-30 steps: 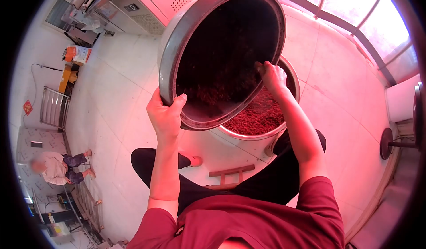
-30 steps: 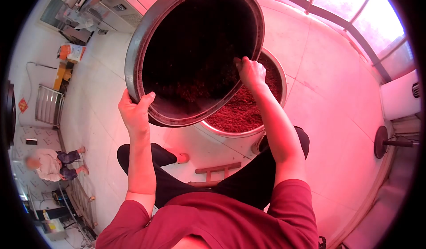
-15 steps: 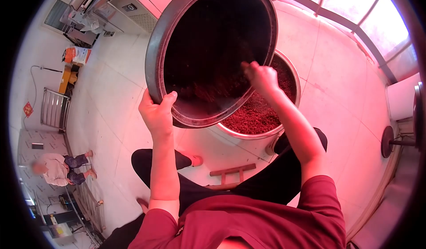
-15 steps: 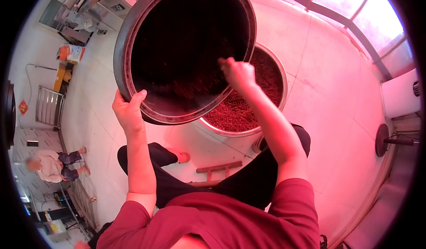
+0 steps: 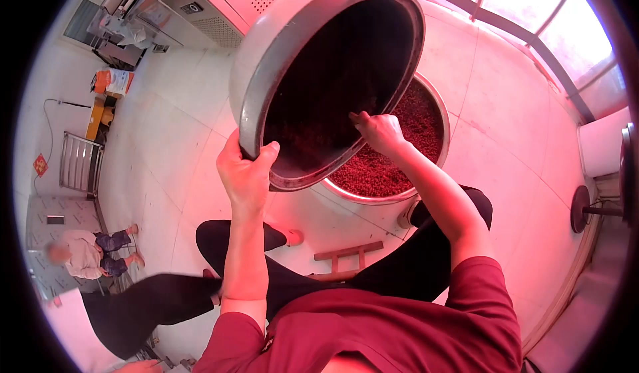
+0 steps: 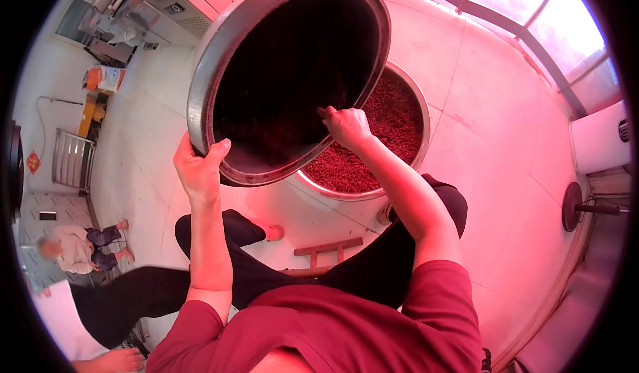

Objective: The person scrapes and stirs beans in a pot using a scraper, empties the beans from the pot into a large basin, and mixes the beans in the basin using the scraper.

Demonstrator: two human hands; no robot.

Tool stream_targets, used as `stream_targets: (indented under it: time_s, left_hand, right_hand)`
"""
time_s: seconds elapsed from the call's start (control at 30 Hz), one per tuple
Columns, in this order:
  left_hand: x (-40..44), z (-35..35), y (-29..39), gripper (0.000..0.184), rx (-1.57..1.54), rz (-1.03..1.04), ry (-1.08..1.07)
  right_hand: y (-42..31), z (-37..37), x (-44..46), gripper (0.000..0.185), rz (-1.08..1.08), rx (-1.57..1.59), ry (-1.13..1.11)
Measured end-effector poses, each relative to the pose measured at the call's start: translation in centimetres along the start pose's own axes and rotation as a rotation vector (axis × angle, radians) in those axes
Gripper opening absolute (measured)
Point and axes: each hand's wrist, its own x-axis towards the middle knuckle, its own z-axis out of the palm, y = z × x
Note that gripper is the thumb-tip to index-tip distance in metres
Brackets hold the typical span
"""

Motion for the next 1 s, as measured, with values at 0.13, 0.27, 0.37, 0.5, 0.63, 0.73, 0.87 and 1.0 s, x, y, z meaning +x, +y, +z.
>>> stream_targets:
  time_s: [0.13,0.27,0.37,0.5,0.63,0.73,0.87,1.0]
  left_hand:
    - [1.2,-1.0,-0.3,0.020,-0.023,0.039,0.068]
    - [0.8,-0.4,-0.4,0.016,-0.121,-0.029,0.027]
    - [0.6,0.1,-0.5,0.019,-0.136,-0.043,-0.028]
    - [0.6,0.6,-0.4,0.023,-0.084,-0.029,-0.014]
    - [1.1,0.5,-1.5,0.023,-0.044,0.006,-0.013]
    - [1.5,0.8,-1.9,0.021,-0.033,0.041,0.025]
    - [1.6,2.0,-2.9,0.018,0.035,0.126,-0.017]
    - [2.1,0.8,-2.2,0.016,0.031,0.073,-0.009]
  right_hand:
    - [2.1,-3.2,1.5,0.023,0.231,-0.140,0.028]
    - [3.5,-4.5,1.5,0.022,0.329,-0.118,0.188]
    - [1.6,-1.3,0.8,0.021,0.223,-0.030,0.114]
    - [-2.1,1.0,-0.1,0.025,0.095,0.058,-0.087]
    - [-2.7,0.1,0.5,0.027,0.090,0.097,-0.029]
    - [-4.9,-2.1,-0.2,0.027,0.070,0.204,0.017]
    - [-8.1,-0.8,-1.9,0.024,-0.025,0.096,-0.165]
    - [-2.7,0.1,-1.0,0.024,-0.023,-0.096,-0.157]
